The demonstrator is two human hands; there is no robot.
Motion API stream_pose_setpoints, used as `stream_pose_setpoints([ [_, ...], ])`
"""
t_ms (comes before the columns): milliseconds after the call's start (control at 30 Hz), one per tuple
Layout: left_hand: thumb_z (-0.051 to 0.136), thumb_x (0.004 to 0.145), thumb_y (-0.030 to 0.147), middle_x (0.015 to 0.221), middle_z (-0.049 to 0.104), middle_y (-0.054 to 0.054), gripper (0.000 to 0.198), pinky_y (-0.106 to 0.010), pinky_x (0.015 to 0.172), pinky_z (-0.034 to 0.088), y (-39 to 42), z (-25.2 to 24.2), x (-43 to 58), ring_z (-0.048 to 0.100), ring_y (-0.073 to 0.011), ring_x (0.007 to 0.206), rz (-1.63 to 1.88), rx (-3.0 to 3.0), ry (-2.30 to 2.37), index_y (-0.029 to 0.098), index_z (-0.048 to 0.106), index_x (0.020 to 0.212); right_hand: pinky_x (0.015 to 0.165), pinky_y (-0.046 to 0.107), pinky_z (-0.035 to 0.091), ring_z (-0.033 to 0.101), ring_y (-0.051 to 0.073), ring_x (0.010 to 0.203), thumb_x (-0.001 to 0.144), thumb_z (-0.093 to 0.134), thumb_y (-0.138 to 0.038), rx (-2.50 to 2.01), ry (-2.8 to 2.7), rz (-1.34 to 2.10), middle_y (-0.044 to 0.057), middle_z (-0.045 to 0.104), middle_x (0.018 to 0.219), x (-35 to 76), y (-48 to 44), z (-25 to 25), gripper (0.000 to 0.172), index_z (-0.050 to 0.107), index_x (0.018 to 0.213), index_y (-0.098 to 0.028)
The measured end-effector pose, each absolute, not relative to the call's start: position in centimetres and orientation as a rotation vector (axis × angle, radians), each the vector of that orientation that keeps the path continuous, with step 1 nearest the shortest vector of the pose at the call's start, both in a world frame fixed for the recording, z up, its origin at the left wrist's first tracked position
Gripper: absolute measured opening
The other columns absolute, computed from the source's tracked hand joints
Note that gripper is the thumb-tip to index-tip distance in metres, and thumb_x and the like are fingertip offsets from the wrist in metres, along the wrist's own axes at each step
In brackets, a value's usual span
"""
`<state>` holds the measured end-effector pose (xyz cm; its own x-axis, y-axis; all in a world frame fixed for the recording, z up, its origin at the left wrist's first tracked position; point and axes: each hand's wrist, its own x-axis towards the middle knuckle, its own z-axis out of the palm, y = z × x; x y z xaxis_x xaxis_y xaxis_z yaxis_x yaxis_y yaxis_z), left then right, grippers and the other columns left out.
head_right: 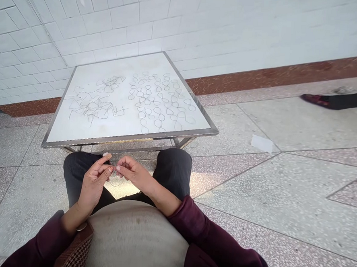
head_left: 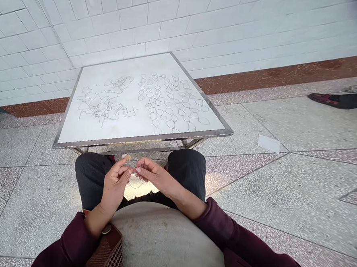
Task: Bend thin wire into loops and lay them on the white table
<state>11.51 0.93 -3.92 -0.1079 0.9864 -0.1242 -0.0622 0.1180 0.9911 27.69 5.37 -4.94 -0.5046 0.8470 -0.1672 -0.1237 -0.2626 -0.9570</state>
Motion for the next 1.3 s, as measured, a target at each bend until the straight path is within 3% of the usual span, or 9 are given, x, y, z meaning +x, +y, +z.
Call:
stream_pose_setpoints([
  [200, 0.071, 0.083, 0.034, 0.082, 0.072, -0.002, 0.050, -0.022, 0.060, 0.045, 1.0, -3.5, 11.6, 0.054, -0.0105, 0.066, 1.231, 1.036, 1.318, 0.020, 0.059, 0.130, 0.062, 0.027, 0.035, 0.047, 0.012, 0.066, 0.076, 0.074, -0.053, -0.931, -1.255, 1.838, -0.003, 0.055, 0.071, 27.4, 5.4, -4.6, 0.039, 0.053, 0.084, -0.021],
  [433, 0.073, 0.081, 0.032, 0.085, 0.071, -0.003, 0.049, -0.023, 0.061, 0.047, 1.2, -3.8, 11.7, 0.057, -0.0121, 0.070, 1.291, 1.001, 1.277, 0.021, 0.061, 0.127, 0.060, 0.027, 0.030, 0.038, 0.011, 0.061, 0.079, 0.069, -0.052, -0.987, -1.331, 1.822, -0.005, 0.045, 0.064, 27.6, 5.4, -4.8, 0.036, 0.058, 0.072, -0.018],
  [633, 0.073, 0.083, 0.032, 0.092, 0.071, -0.003, 0.046, -0.027, 0.073, 0.049, 1.1, -4.1, 11.7, 0.061, -0.0114, 0.074, 1.299, 0.880, 1.114, 0.024, 0.061, 0.127, 0.059, 0.027, 0.028, 0.033, 0.010, 0.059, 0.079, 0.068, -0.049, -1.009, -1.241, 1.705, -0.005, 0.047, 0.066, 27.4, 5.7, -5.3, 0.032, 0.060, 0.076, -0.019],
  [867, 0.083, 0.072, 0.024, 0.072, 0.065, 0.003, 0.042, -0.023, 0.074, 0.047, 0.9, -4.0, 11.8, 0.063, -0.0103, 0.074, 1.263, 0.536, 1.039, 0.020, 0.069, 0.111, 0.059, 0.027, 0.029, 0.035, 0.011, 0.059, 0.080, 0.068, -0.046, -1.016, -1.246, 1.673, -0.005, 0.048, 0.067, 27.5, 5.8, -5.2, 0.029, 0.059, 0.077, -0.019],
  [1133, 0.085, 0.068, 0.018, 0.069, 0.064, 0.004, 0.057, -0.019, 0.071, 0.046, 1.1, -3.3, 11.7, 0.062, -0.0075, 0.069, 1.213, 0.401, 0.953, 0.021, 0.065, 0.121, 0.063, 0.028, 0.035, 0.041, 0.012, 0.063, 0.083, 0.064, -0.044, -0.958, -1.308, 1.672, -0.003, 0.051, 0.071, 27.5, 5.8, -5.6, 0.024, 0.061, 0.083, -0.020],
  [1300, 0.084, 0.070, 0.019, 0.069, 0.068, 0.002, 0.070, -0.020, 0.061, 0.038, 1.2, -2.8, 11.2, 0.058, -0.0080, 0.062, 1.042, 0.540, 0.985, 0.021, 0.056, 0.134, 0.068, 0.028, 0.038, 0.047, 0.014, 0.070, 0.086, 0.060, -0.038, -0.936, -1.489, 1.598, -0.002, 0.053, 0.073, 27.7, 5.7, -5.2, 0.019, 0.060, 0.081, -0.020],
])
